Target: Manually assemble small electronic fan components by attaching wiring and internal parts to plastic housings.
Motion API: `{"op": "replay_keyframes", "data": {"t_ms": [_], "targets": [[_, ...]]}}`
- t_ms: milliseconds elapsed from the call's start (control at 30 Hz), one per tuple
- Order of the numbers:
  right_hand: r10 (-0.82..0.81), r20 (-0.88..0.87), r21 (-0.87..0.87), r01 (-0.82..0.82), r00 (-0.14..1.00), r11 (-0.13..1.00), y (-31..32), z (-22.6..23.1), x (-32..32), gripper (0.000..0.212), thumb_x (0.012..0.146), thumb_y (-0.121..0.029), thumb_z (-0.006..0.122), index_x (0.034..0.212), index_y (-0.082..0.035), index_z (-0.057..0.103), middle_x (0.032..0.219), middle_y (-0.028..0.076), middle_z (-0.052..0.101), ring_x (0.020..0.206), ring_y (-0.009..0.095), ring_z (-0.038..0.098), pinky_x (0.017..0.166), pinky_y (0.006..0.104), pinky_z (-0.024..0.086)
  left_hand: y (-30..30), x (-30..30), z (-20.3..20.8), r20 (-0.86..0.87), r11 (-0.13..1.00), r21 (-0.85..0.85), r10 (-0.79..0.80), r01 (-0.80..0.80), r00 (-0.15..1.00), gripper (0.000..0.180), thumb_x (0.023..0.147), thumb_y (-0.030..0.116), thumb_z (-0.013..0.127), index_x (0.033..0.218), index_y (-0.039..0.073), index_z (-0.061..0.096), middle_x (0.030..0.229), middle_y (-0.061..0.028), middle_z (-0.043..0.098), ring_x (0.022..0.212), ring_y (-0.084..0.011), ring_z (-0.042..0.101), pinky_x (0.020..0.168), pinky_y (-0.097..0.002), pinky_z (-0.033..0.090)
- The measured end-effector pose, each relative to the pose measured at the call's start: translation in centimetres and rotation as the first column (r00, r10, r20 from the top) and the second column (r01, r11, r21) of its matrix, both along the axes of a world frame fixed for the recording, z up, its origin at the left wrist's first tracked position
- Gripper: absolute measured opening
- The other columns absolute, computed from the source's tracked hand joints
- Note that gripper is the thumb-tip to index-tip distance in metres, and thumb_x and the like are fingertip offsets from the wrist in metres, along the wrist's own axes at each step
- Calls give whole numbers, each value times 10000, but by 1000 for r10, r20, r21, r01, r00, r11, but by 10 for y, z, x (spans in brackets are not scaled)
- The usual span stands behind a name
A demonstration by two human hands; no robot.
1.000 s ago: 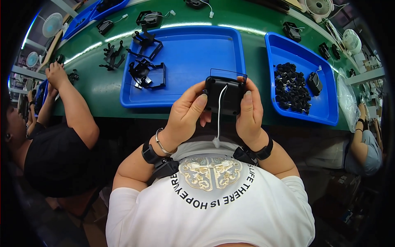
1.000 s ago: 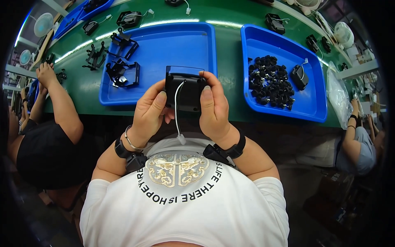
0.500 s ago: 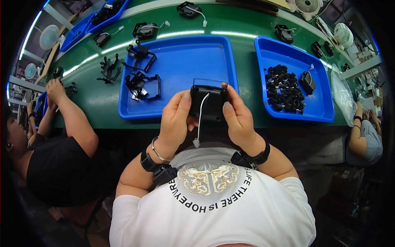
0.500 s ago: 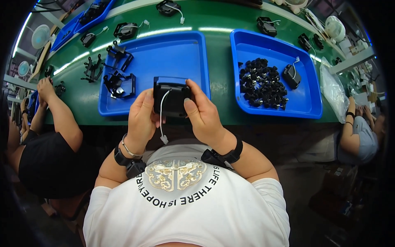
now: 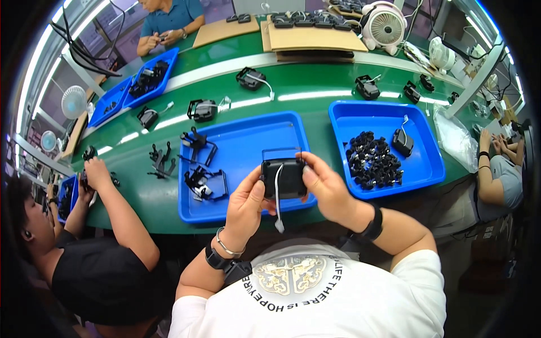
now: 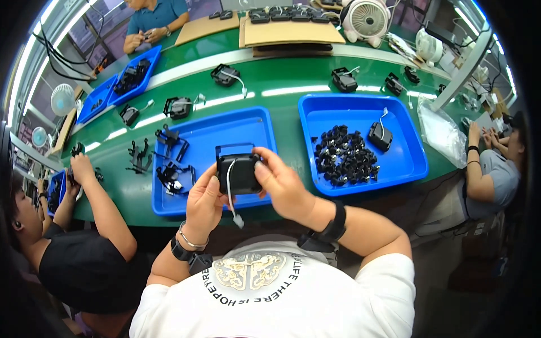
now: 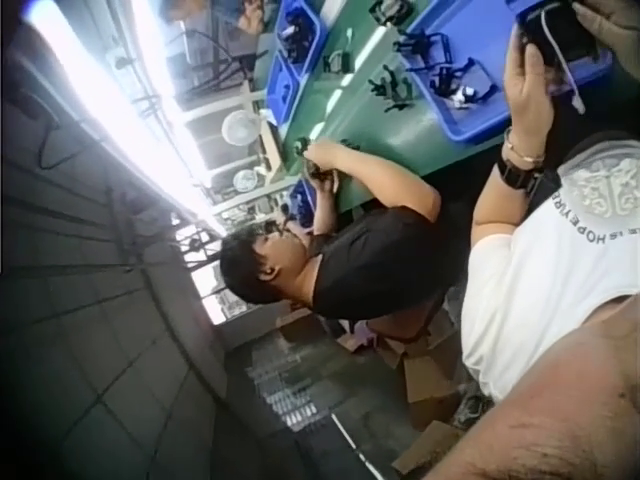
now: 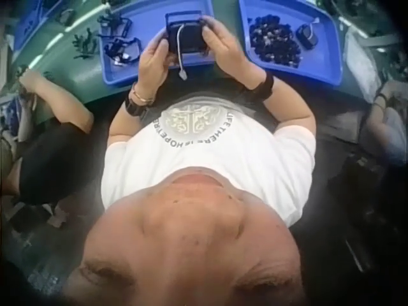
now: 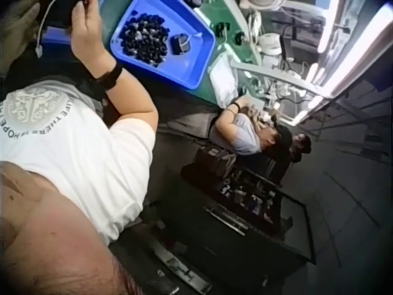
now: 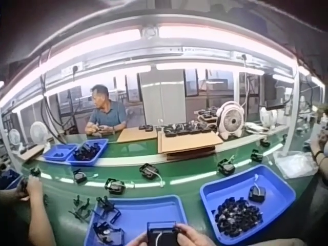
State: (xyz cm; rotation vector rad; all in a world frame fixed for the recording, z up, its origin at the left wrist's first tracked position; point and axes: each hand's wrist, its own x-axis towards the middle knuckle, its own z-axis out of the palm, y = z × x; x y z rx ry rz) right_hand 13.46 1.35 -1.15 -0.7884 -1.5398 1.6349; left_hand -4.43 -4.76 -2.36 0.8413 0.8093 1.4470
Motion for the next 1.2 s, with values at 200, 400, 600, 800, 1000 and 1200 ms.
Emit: {"op": "replay_keyframes", "data": {"t_ms": [200, 400, 600, 800, 1000, 1200], "targets": [[-21, -32, -15, 20, 999, 1000, 149, 29, 1, 308, 938, -293, 424, 1104, -46, 505, 808, 24, 573, 609, 112, 541, 539, 238, 462, 7, -25, 0, -652, 920, 391, 292, -19, 700, 377, 849, 198, 589, 1158, -5, 512, 921, -125, 620, 847, -239, 590, 701, -320, 482], [-283, 406, 2, 309, 869, 951, 296, -12, 1, 296, 912, -281, 440, 1015, -26, 549, 743, 79, 571, 542, 171, 548, 462, 306, 477, 4, -43, -2, -903, 892, 365, 270, 266, 334, 382, 760, 147, 668, 1096, 6, 554, 943, -134, 620, 867, -291, 583, 746, -357, 467], [-247, 634, 67, 266, 733, 962, 342, -32, 9, 292, 917, -296, 428, 1015, -56, 561, 708, 51, 559, 541, 165, 540, 490, 303, 476, 10, -54, 3, -886, 906, 217, 27, 363, 462, 372, 749, 102, 670, 1091, 5, 560, 963, -117, 629, 869, -257, 593, 769, -330, 461], [-647, 695, 716, -233, 313, 657, 407, 8, 2, 301, 831, -268, 494, 854, -4, 637, 821, 210, 621, 723, 327, 611, 677, 410, 492, 21, -64, 6, -753, 892, 81, -238, 445, 614, 380, 771, 109, 661, 1120, 5, 553, 1009, -117, 628, 920, -241, 596, 808, -320, 456], [-661, 660, 748, -227, 357, 624, 495, 71, -95, 456, 770, -382, 565, 1035, -13, 607, 1061, 205, 596, 1005, 360, 555, 848, 436, 454, 25, -71, 2, -556, 852, -146, -491, 503, 670, 403, 801, 144, 649, 1159, 2, 532, 1058, -124, 613, 973, -237, 586, 861, -313, 443], [-787, 596, 803, -96, 159, 589, 522, 59, -152, 498, 775, -417, 593, 1126, -64, 577, 1242, 137, 502, 1193, 336, 415, 949, 444, 376, 27, -75, -8, -518, 847, -139, -504, 513, 692, 397, 841, 224, 605, 1180, 34, 522, 1074, -106, 606, 963, -231, 583, 832, -312, 456]]}}
